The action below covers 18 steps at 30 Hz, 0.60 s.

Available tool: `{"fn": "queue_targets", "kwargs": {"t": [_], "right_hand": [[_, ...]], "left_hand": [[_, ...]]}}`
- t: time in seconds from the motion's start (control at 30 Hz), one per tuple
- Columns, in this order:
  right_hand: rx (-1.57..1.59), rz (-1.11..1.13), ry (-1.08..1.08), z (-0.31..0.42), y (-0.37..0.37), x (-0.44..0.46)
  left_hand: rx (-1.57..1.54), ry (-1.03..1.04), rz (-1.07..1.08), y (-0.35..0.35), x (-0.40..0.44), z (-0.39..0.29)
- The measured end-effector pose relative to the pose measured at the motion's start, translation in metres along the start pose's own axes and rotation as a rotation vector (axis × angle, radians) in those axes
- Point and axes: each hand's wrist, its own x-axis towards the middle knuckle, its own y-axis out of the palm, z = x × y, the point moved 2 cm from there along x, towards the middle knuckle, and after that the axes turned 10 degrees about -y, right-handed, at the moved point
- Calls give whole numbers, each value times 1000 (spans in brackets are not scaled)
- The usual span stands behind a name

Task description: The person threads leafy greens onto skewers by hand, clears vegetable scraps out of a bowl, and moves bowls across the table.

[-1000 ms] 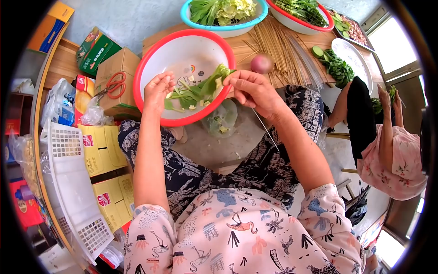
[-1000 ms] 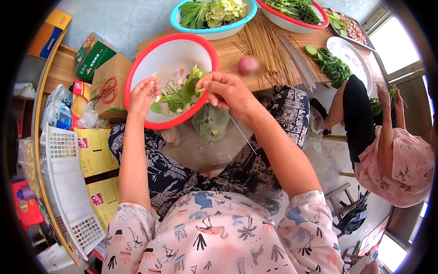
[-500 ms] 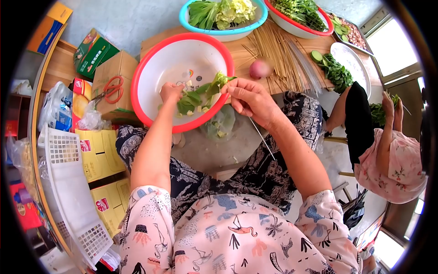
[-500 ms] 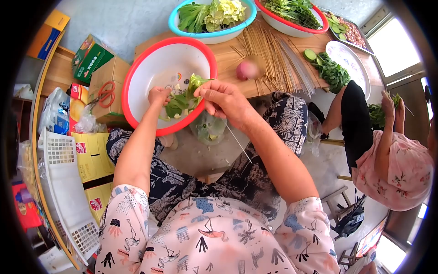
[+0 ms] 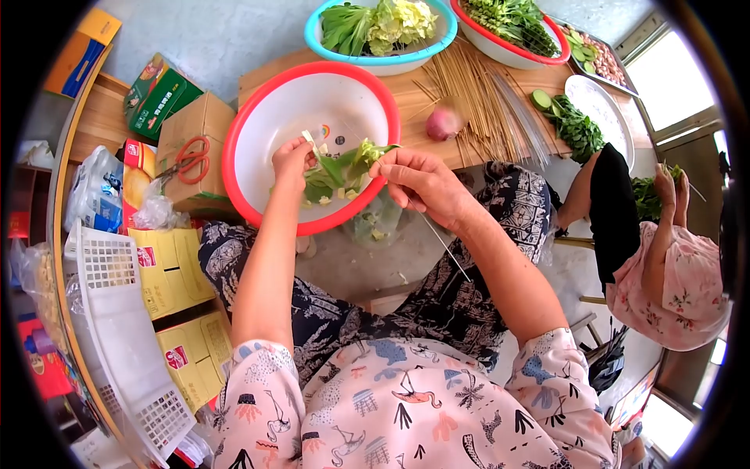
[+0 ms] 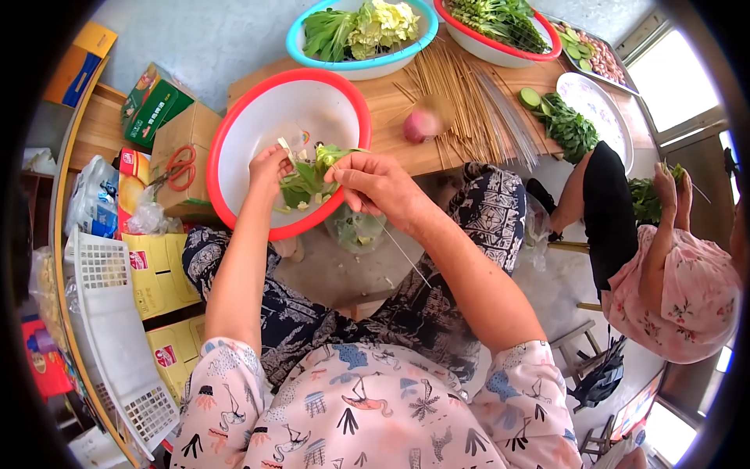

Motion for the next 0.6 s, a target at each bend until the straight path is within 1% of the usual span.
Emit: {"fn": "queue_targets", "kwargs": {"t": [0.03, 0.07, 0.13, 0.17, 0.23, 0.27, 0.33, 0.43, 0.6], "right_hand": [[-1, -1, -2, 0, 0, 0], [-10, 15, 15, -1, 1, 0], [-22, 35, 32, -2, 3, -1], [-43, 50, 41, -2, 5, -2], [-66, 70, 49, -3, 8, -2], [-84, 81, 52, -4, 9, -3], [-103, 93, 54, -5, 10, -3], [-110, 97, 60, -6, 10, -4], [-93, 115, 59, -7, 10, -5]], "left_hand": [[-64, 45, 67, 3, -15, -5], [-64, 46, 68, 6, -31, -11], [-57, 178, 91, 11, -65, -24], [-60, 181, 88, 12, -76, -27], [-29, 312, 111, 15, -97, -33], [-31, 315, 108, 17, -105, -35], [-30, 389, 125, 21, -119, -40], [-14, 440, 126, 24, -128, -41], [-18, 451, 125, 26, -132, -38]]}}
